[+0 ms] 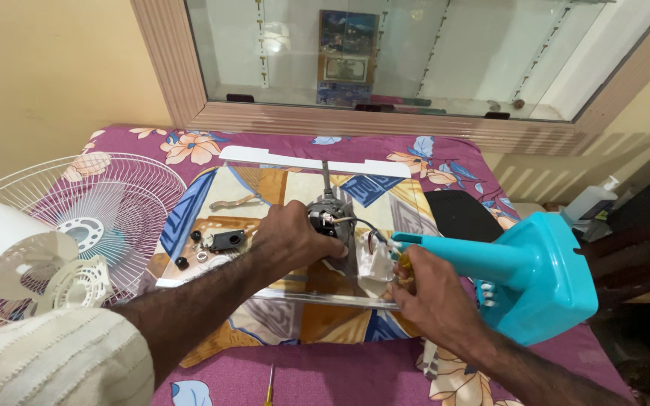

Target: The person uses a screwdriver to remove screws from the motor housing and the blue fan base, then detaches the motor and removes the speed control switch from the base. The person handles the motor, base, and switch throughout the clip.

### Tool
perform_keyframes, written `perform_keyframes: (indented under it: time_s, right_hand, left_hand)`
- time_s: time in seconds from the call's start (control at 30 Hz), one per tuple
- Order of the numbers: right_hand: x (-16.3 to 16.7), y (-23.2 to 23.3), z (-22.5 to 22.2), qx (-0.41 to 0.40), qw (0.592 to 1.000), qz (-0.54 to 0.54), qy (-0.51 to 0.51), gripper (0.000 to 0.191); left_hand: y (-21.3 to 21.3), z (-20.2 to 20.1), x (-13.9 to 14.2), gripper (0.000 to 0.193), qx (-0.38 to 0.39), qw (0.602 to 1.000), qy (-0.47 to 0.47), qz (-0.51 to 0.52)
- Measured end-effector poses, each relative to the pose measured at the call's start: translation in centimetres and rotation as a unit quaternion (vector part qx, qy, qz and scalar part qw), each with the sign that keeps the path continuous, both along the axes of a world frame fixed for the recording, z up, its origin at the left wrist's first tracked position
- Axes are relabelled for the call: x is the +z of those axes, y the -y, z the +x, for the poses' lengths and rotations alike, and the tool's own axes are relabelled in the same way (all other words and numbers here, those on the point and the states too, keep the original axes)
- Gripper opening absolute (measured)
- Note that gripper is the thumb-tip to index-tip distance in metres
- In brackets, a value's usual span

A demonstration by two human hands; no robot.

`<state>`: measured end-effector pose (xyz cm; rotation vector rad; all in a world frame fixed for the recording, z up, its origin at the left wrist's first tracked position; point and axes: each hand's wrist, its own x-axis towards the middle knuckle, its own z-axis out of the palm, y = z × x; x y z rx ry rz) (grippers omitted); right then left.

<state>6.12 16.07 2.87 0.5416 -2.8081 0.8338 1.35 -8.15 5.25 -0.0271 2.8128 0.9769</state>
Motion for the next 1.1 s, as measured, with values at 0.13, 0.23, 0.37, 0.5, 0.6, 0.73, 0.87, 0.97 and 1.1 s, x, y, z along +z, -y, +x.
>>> perform_keyframes:
  time_s: [0.13,0.23,0.37,0.5,0.6,0.73,0.87,0.97,1.1]
  right_hand:
    - [0.1,-0.1,-0.2,-0.067,0.994,-0.061,0.061,0.024]
    - [0.3,-0.1,-0.3,-0.095,0.984,-0.114,0.095,0.019]
    - [0.7,0.1,-0.7,-0.097,0.982,-0.149,0.070,0.020]
    - [1.1,0.8,-1.0,-0.090,0.962,-0.234,0.112,0.018]
    - [1.3,1.3,-1.1,-0.101,0.960,-0.229,0.127,0.026]
    - [1.3,1.6,-1.6,-0.156,0.965,-0.190,0.094,0.031]
    - [1.6,1.7,-4.4,-0.188,0.966,-0.172,0.028,0.022]
    - [1.9,1.9,-7.0,-0.166,0.954,-0.233,0.086,0.018]
    - [2.1,2.2,-10.0,-0.121,0.954,-0.190,0.197,0.026]
  left_hand:
    - [-0.1,0.0,0.0,0.058,0.007,1.000,-0.030,-0.004]
    - [-0.1,0.0,0.2,0.054,0.016,1.000,-0.008,0.004]
    - [0.4,-0.1,0.6,0.055,0.042,0.997,0.044,0.043]
    - [0.8,0.0,0.6,0.058,0.091,0.988,0.070,0.102]
    - [1.0,0.1,0.5,0.059,0.099,0.985,0.079,0.117]
    - [1.2,0.5,0.1,0.060,0.070,0.993,0.062,0.079]
    - [0.8,1.6,-0.2,0.063,0.029,0.999,0.006,0.031]
    - [1.0,2.6,-0.2,0.058,-0.008,0.999,-0.039,0.026]
    - [0.9,3.4,0.0,0.052,-0.027,0.998,-0.058,0.029]
